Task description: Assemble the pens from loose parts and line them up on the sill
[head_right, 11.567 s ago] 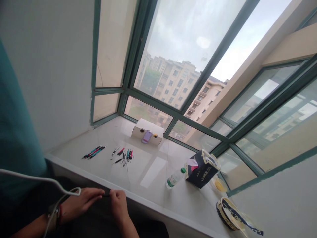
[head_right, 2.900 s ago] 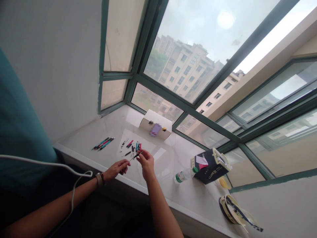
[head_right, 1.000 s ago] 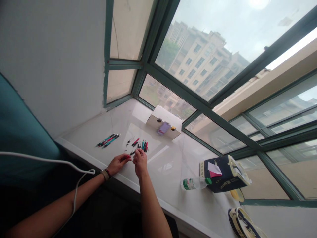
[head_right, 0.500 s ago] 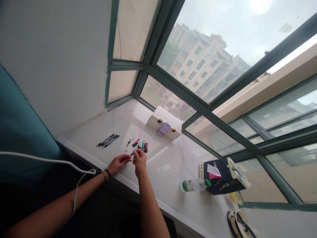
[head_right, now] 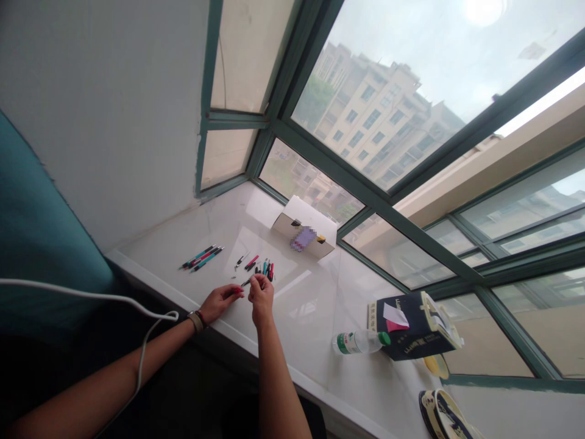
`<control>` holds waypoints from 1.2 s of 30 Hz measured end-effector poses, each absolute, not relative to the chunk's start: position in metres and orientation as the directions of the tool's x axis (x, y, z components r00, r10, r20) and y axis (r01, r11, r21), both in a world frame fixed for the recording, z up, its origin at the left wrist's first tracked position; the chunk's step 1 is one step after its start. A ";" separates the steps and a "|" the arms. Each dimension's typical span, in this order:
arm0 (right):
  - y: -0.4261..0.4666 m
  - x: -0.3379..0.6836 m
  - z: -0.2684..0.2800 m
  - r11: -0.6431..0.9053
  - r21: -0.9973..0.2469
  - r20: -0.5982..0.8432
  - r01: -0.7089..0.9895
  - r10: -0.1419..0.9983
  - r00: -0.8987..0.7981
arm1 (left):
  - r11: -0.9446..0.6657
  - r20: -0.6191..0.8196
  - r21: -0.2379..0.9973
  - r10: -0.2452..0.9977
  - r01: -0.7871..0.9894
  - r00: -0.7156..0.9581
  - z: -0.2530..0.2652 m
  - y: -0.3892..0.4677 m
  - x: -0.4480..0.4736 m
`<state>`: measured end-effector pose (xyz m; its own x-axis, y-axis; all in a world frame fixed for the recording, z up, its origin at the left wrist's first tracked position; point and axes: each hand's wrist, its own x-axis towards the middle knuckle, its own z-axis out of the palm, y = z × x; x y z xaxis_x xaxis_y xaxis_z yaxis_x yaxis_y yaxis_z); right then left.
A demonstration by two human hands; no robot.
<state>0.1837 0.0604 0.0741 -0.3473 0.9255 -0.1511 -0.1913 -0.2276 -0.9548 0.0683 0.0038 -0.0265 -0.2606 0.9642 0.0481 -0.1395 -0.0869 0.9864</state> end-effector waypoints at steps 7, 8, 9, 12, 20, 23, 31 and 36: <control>0.059 0.185 0.071 -0.208 -0.963 -0.140 -0.173 0.931 -0.337 | -0.093 0.068 0.991 0.967 -0.092 -0.247 -0.019 0.002 0.067; 0.059 0.185 0.071 -0.210 -0.962 -0.142 -0.174 0.930 -0.340 | -0.092 0.067 0.992 0.966 -0.090 -0.249 -0.019 0.002 0.067; 0.059 0.185 0.070 -0.211 -0.962 -0.142 -0.174 0.928 -0.343 | -0.092 0.067 0.992 0.966 -0.089 -0.250 -0.019 0.002 0.067; 0.058 0.186 0.069 -0.206 -0.964 -0.137 -0.170 0.927 -0.349 | -0.095 0.070 0.991 0.966 -0.091 -0.250 -0.021 0.002 0.067; 0.052 0.186 0.067 -0.152 -0.985 -0.118 -0.087 0.942 -0.314 | -0.107 0.082 0.991 0.963 -0.082 -0.256 -0.019 0.001 0.067; 0.050 0.188 0.066 -0.156 -0.979 -0.112 -0.130 0.949 -0.296 | -0.108 0.082 0.991 0.961 -0.084 -0.264 -0.018 0.001 0.067; 0.081 0.190 0.090 -0.201 -0.907 -0.163 -0.370 0.978 -0.132 | -0.088 0.058 0.992 0.955 -0.092 -0.291 -0.023 0.003 0.069; 0.097 0.163 0.106 -0.213 -0.874 -0.131 -0.438 0.969 -0.210 | -0.091 0.056 0.990 0.957 -0.111 -0.286 -0.021 0.003 0.069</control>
